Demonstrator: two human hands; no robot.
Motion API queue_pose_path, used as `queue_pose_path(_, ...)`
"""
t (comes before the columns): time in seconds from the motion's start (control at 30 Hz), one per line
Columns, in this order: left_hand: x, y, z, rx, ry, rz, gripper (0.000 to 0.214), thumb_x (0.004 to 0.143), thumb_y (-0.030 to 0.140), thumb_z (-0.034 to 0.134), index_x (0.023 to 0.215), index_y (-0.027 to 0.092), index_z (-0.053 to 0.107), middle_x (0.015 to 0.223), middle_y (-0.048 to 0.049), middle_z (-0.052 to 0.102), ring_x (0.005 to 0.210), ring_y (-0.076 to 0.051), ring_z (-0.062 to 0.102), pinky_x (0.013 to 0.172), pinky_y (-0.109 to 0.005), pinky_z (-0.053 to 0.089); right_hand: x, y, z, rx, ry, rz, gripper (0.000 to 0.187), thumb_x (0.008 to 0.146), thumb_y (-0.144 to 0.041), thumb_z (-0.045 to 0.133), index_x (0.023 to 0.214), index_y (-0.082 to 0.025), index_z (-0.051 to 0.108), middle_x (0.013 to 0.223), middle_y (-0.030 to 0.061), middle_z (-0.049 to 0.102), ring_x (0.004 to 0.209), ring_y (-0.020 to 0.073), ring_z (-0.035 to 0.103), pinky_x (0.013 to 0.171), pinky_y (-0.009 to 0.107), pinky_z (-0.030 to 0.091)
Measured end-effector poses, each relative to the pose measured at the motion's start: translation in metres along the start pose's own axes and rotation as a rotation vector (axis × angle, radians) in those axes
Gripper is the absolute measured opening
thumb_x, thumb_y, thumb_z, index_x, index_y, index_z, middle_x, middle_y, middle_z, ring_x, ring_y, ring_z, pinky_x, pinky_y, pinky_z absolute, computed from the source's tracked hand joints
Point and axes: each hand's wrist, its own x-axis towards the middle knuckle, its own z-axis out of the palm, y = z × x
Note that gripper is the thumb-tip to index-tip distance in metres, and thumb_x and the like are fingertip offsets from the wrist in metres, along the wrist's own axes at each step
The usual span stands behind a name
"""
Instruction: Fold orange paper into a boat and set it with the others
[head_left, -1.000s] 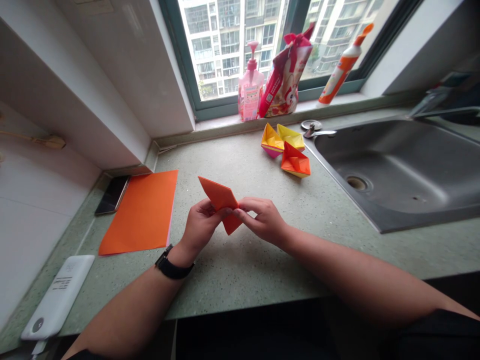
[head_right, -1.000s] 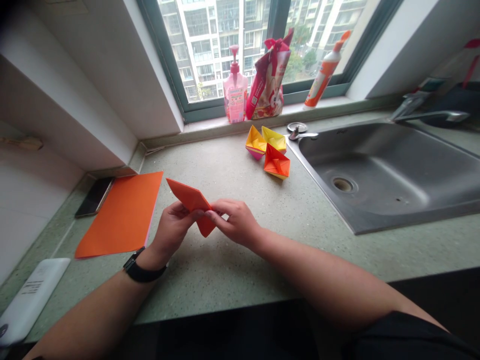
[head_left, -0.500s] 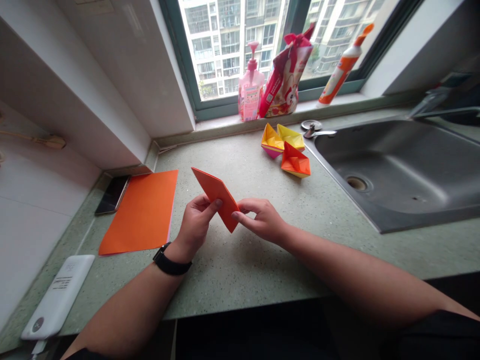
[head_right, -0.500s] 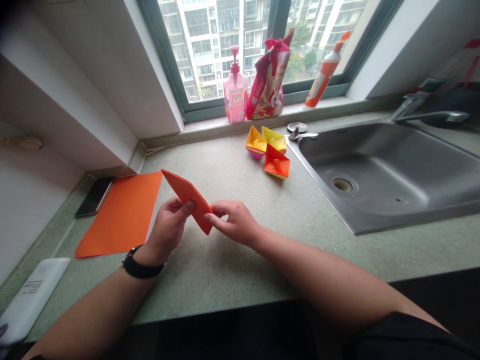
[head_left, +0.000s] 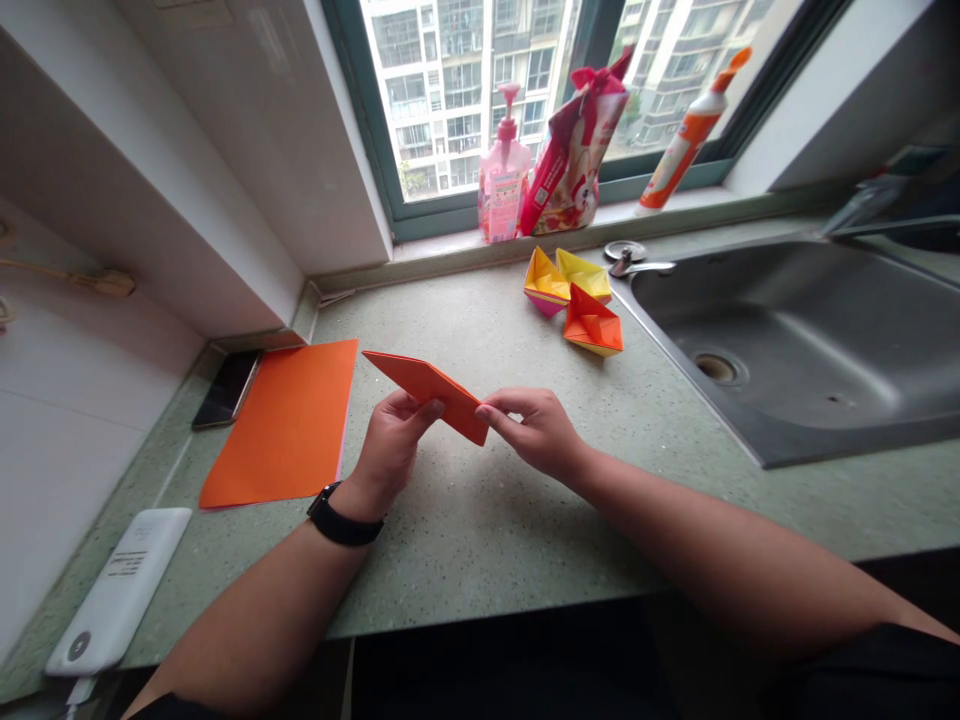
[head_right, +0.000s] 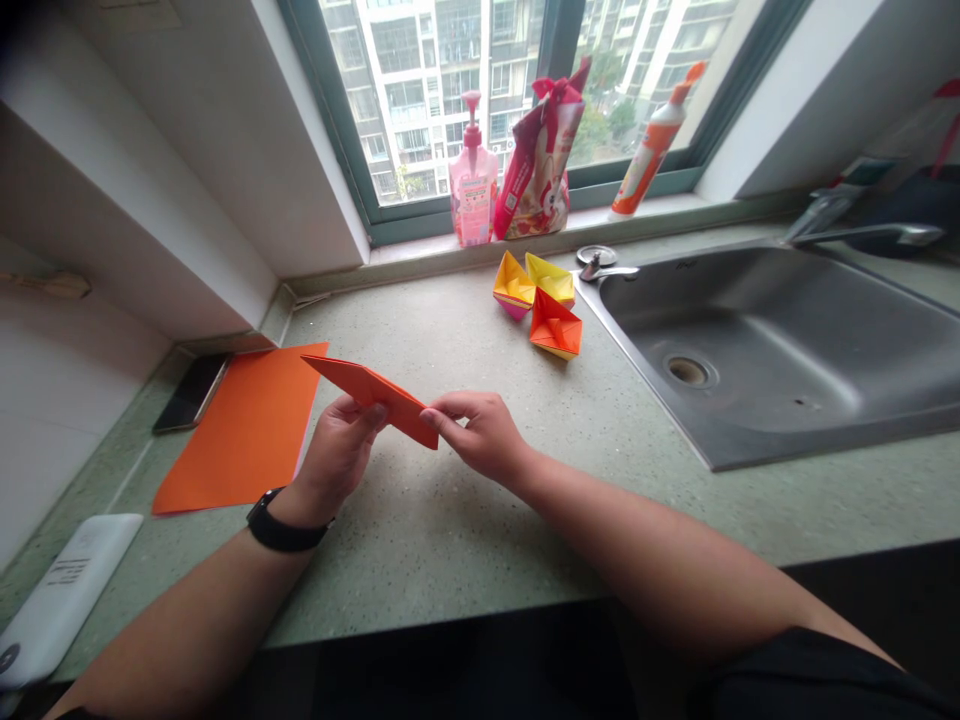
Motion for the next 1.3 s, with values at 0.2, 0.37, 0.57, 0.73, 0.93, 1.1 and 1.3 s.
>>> queue_pose_path(0.2, 0.001, 0.001, -0.002, 0.013, 0.005, 0.031, 0.037, 0.074, 0.050, 0.102, 0.090, 0.021, 0.086, 0.092, -0.0033, 0.083, 0.088, -0.020, 0.075, 0.094, -0.036, 0.058, 0.002, 0.000, -0.001, 0.045, -0.006, -0.022, 0.029, 0.105, -0.040, 0.068, 0.086, -0.023, 0.082, 0.083, 0.0041, 0.081, 0.074, 0.0182, 0.072, 0.070, 0.031, 0.055)
queue_pose_path(0.37, 0.002, 0.001, 0.001, -0.070, 0.064, 0.025, 0.041, 0.068, 0.049, 0.105, 0.080, 0.020, 0.079, 0.088, -0.0012, 0.081, 0.086, -0.017, 0.073, 0.091, -0.035, 0.059, 0.002, -0.002, -0.001, 0.135, -0.009, 0.014, 0.030, 0.105, -0.043, 0.070, 0.087, -0.024, 0.084, 0.086, 0.0045, 0.082, 0.079, 0.0193, 0.074, 0.075, 0.033, 0.057)
queue_pose_path(0.57, 0.002, 0.002, 0.002, -0.058, 0.076, -0.006, 0.047, 0.069, 0.053, 0.104, 0.076, 0.018, 0.074, 0.083, -0.0011, 0.076, 0.085, -0.017, 0.070, 0.091, -0.034, 0.057, 0.002, 0.005, 0.001, 0.170, -0.056, 0.139, 0.031, 0.102, -0.050, 0.071, 0.090, -0.025, 0.087, 0.093, 0.0050, 0.084, 0.085, 0.0211, 0.076, 0.077, 0.034, 0.058)
queue_pose_path(0.73, 0.001, 0.005, 0.003, -0.040, 0.102, 0.009, 0.046, 0.070, 0.052, 0.104, 0.073, 0.019, 0.072, 0.090, -0.0017, 0.075, 0.092, -0.019, 0.069, 0.096, -0.036, 0.055, 0.003, 0.009, 0.005, 0.230, -0.091, 0.164, 0.028, 0.100, -0.049, 0.074, 0.097, -0.027, 0.090, 0.106, 0.0070, 0.084, 0.099, 0.0237, 0.078, 0.087, 0.036, 0.061)
queue_pose_path(0.93, 0.001, 0.008, 0.004, -0.045, 0.048, 0.021, 0.039, 0.073, 0.048, 0.103, 0.078, 0.019, 0.077, 0.098, -0.0030, 0.075, 0.098, -0.020, 0.070, 0.100, -0.037, 0.055, 0.003, 0.010, 0.005, 0.228, -0.032, 0.201, 0.029, 0.099, -0.050, 0.074, 0.096, -0.026, 0.089, 0.109, 0.0086, 0.083, 0.100, 0.0244, 0.077, 0.087, 0.037, 0.061)
queue_pose_path(1.1, 0.002, 0.010, 0.004, -0.054, 0.030, -0.036, 0.039, 0.072, 0.046, 0.103, 0.075, 0.018, 0.076, 0.093, -0.0024, 0.075, 0.093, -0.018, 0.069, 0.096, -0.034, 0.055, 0.004, 0.007, 0.004, 0.199, -0.054, 0.180, 0.029, 0.100, -0.049, 0.072, 0.095, -0.024, 0.087, 0.101, 0.0073, 0.081, 0.094, 0.0223, 0.074, 0.079, 0.034, 0.058)
queue_pose_path(1.3, 0.001, 0.012, 0.003, -0.013, 0.005, -0.151, 0.038, 0.074, 0.045, 0.099, 0.078, 0.018, 0.073, 0.094, -0.0043, 0.077, 0.093, -0.019, 0.069, 0.094, -0.034, 0.054, 0.005, 0.009, 0.001, 0.133, -0.129, 0.192, 0.034, 0.102, -0.049, 0.067, 0.089, -0.022, 0.084, 0.081, 0.0034, 0.075, 0.077, 0.0190, 0.068, 0.072, 0.032, 0.053)
